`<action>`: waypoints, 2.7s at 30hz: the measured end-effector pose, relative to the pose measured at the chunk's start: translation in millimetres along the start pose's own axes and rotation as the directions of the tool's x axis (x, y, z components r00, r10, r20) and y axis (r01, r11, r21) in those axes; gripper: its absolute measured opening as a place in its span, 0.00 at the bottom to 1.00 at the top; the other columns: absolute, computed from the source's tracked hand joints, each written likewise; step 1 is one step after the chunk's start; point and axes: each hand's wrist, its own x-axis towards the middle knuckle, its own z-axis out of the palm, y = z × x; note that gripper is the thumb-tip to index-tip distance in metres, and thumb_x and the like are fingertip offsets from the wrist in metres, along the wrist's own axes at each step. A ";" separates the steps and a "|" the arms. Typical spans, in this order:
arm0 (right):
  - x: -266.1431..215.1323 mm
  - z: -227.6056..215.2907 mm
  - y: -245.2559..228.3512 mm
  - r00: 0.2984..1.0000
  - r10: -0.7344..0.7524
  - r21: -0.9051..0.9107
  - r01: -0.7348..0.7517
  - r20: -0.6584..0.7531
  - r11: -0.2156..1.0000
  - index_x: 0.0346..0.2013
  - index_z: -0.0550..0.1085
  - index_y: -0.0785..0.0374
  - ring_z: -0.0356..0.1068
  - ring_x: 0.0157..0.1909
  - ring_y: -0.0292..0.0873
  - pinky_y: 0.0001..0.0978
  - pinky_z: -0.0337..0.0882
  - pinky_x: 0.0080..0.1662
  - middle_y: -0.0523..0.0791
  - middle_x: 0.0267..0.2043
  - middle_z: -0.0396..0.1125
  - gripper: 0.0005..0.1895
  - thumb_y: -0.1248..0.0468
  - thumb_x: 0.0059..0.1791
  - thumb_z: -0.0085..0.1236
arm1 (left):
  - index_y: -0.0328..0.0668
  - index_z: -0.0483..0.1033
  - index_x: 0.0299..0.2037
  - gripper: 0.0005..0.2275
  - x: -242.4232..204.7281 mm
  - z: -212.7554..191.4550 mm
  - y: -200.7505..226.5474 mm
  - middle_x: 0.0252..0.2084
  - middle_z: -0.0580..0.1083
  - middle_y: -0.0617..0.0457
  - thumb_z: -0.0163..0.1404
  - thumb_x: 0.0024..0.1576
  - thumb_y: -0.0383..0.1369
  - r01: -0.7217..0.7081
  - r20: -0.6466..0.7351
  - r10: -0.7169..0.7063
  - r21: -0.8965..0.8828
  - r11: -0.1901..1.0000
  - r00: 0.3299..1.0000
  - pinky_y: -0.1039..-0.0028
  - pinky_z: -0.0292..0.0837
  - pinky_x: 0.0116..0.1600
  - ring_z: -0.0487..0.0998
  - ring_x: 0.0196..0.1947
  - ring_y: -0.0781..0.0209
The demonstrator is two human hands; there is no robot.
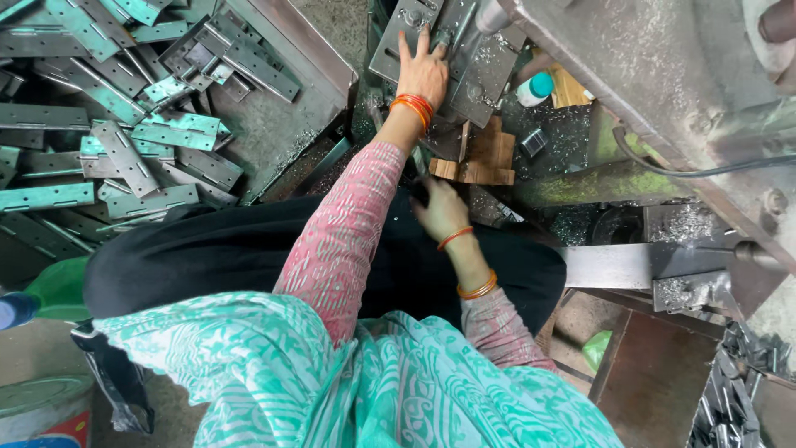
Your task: The person operates a manual press machine to process metal parts. They pick up a metal piece, place it into the press, pull a lever to activate the press, and then remove the processed part, repeating this cycle continuously.
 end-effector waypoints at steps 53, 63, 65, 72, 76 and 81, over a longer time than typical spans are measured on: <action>-3.8 -0.3 -6.2 0.998 -0.043 0.066 0.046 -0.038 0.997 0.52 0.75 0.53 0.73 0.51 0.60 0.51 0.73 0.50 0.53 0.49 0.72 0.20 0.60 0.45 0.63 | 0.49 0.81 0.54 0.15 11.6 -11.1 0.6 0.59 0.74 0.52 0.44 0.61 0.37 -0.044 0.103 0.021 0.232 0.972 0.994 0.25 0.40 0.66 0.55 0.70 0.41; -30.5 70.0 9.1 0.997 0.017 0.104 -0.009 -0.074 0.995 0.54 0.71 0.48 0.72 0.49 0.60 0.52 0.74 0.47 0.50 0.52 0.66 0.22 0.60 0.46 0.62 | 0.43 0.82 0.49 0.13 -19.4 -17.0 -9.8 0.60 0.72 0.50 0.46 0.59 0.31 -0.046 -0.102 0.058 0.113 0.993 0.993 0.28 0.43 0.68 0.57 0.69 0.40; -21.5 56.4 7.3 0.996 -0.022 0.105 0.031 -0.087 0.994 0.54 0.72 0.49 0.71 0.50 0.61 0.52 0.73 0.48 0.52 0.52 0.66 0.24 0.60 0.43 0.64 | 0.42 0.79 0.53 0.15 -40.5 -23.4 -22.6 0.62 0.71 0.50 0.47 0.57 0.31 -0.032 -0.261 0.033 0.006 0.999 0.965 0.33 0.45 0.70 0.58 0.68 0.40; -3.4 -38.0 -16.1 0.979 -0.196 0.058 0.200 -0.062 0.978 0.52 0.75 0.58 0.74 0.50 0.60 0.48 0.73 0.50 0.57 0.49 0.74 0.18 0.57 0.49 0.62 | 0.44 0.69 0.68 0.26 -141.2 0.7 -115.0 0.66 0.65 0.50 0.57 0.58 0.35 0.211 -0.528 -0.280 -0.187 0.959 0.802 0.42 0.53 0.68 0.61 0.65 0.45; 5.0 -57.2 -38.2 0.997 -0.075 0.062 0.074 0.003 0.995 0.54 0.77 0.55 0.76 0.47 0.58 0.47 0.73 0.49 0.56 0.43 0.75 0.20 0.53 0.50 0.60 | 0.49 0.70 0.61 0.27 -184.7 24.3 -182.6 0.65 0.65 0.50 0.57 0.47 0.32 0.619 -0.324 -0.624 -0.133 0.774 0.711 0.48 0.60 0.66 0.63 0.66 0.47; 1.7 -58.7 -41.0 0.998 -0.067 0.051 0.067 -0.008 0.996 0.53 0.78 0.54 0.75 0.48 0.58 0.47 0.73 0.50 0.56 0.44 0.75 0.20 0.53 0.49 0.61 | 0.49 0.71 0.59 0.27 -214.0 47.1 -228.3 0.64 0.65 0.51 0.55 0.44 0.29 0.909 -0.349 -0.890 -0.189 0.372 0.292 0.50 0.64 0.57 0.65 0.62 0.49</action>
